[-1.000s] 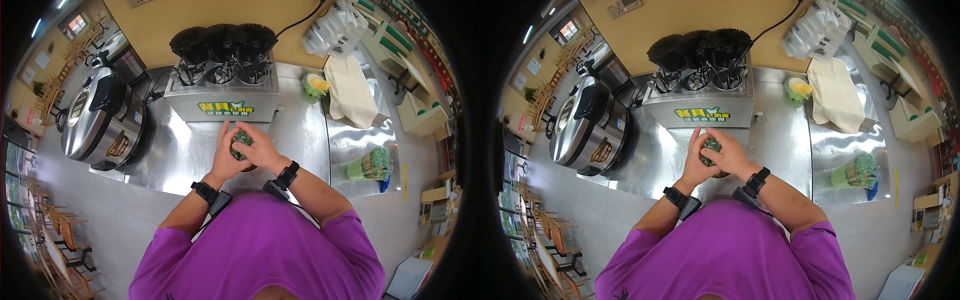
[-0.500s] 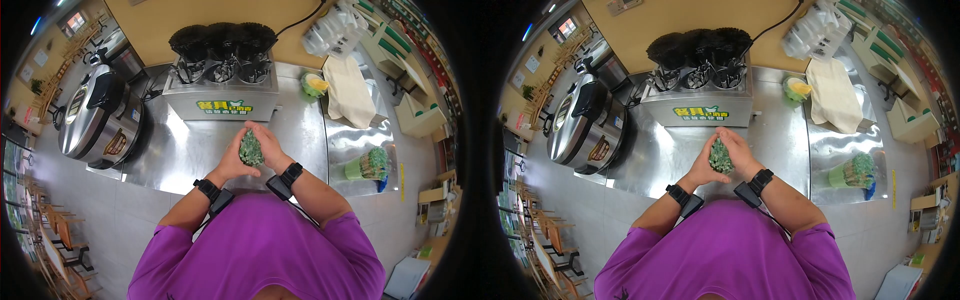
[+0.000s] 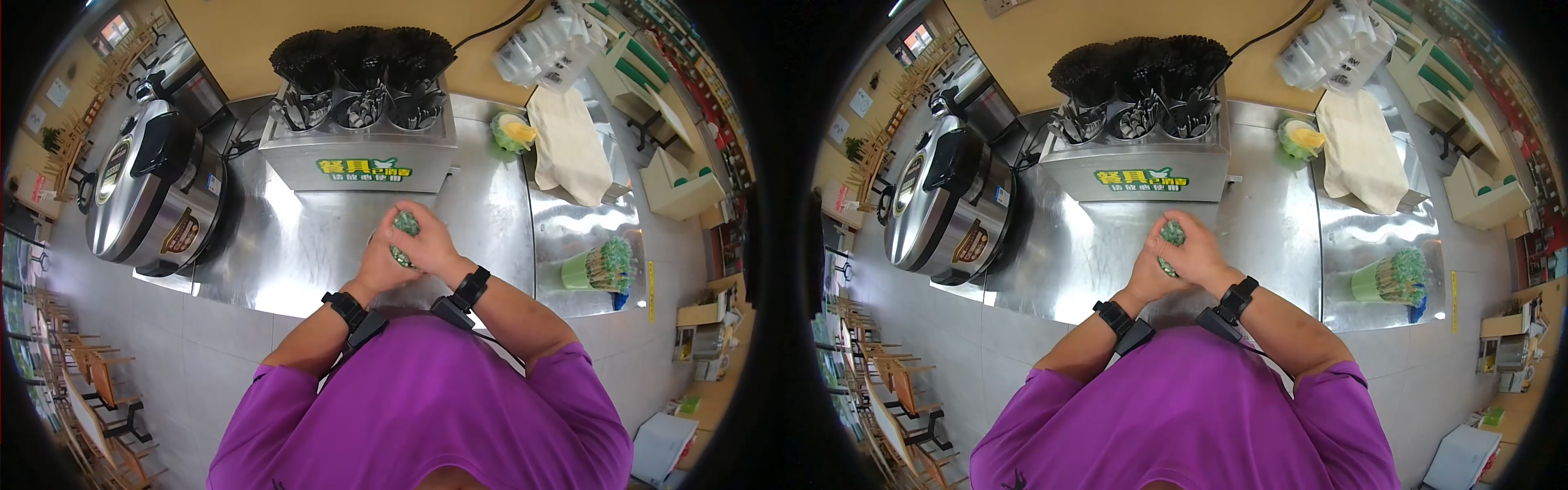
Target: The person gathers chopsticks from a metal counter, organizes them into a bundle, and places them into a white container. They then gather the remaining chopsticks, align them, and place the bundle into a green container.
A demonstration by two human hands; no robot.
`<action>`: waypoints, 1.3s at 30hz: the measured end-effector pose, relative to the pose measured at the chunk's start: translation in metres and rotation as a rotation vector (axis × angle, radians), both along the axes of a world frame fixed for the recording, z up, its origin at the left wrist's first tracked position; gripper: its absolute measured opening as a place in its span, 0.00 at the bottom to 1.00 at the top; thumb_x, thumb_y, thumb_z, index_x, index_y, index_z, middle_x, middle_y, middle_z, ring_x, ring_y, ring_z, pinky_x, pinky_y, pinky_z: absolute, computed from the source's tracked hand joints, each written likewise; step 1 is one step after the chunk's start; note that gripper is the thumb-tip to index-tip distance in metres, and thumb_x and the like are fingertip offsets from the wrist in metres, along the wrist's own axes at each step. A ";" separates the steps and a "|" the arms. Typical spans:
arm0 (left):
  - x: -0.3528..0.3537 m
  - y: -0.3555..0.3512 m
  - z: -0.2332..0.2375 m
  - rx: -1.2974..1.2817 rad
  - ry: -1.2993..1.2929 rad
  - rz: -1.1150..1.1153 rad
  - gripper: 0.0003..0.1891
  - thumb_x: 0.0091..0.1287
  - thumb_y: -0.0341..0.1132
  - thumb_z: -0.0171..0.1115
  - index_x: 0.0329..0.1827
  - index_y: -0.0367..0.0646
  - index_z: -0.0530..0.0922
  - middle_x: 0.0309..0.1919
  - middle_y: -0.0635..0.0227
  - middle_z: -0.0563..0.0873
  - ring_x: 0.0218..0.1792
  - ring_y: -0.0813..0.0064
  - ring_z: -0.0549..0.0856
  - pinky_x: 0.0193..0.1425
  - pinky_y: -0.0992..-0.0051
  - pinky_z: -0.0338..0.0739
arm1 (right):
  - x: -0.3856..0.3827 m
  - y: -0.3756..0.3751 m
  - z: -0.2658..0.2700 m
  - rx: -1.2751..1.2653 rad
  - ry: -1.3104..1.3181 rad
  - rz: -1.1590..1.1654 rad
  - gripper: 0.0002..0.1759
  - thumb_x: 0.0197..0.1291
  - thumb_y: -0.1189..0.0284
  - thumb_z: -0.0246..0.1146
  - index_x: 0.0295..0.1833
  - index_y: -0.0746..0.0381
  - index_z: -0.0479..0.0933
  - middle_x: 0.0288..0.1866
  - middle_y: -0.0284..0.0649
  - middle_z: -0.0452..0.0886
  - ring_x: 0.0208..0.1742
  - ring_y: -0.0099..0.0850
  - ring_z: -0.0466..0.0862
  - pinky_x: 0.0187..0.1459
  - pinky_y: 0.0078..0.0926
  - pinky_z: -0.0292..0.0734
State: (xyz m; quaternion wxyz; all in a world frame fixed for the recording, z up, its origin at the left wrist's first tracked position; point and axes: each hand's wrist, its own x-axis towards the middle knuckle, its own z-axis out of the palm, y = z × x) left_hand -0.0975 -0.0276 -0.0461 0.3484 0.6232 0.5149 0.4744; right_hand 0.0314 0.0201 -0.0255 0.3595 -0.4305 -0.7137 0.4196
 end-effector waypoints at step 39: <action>0.070 0.036 -0.022 0.095 0.212 0.003 0.64 0.33 0.48 0.87 0.72 0.30 0.58 0.72 0.41 0.60 0.74 0.44 0.60 0.77 0.57 0.58 | 0.092 0.031 0.016 0.417 -0.232 0.151 0.16 0.41 0.68 0.71 0.40 0.54 0.84 0.46 0.40 0.81 0.47 0.44 0.81 0.52 0.37 0.78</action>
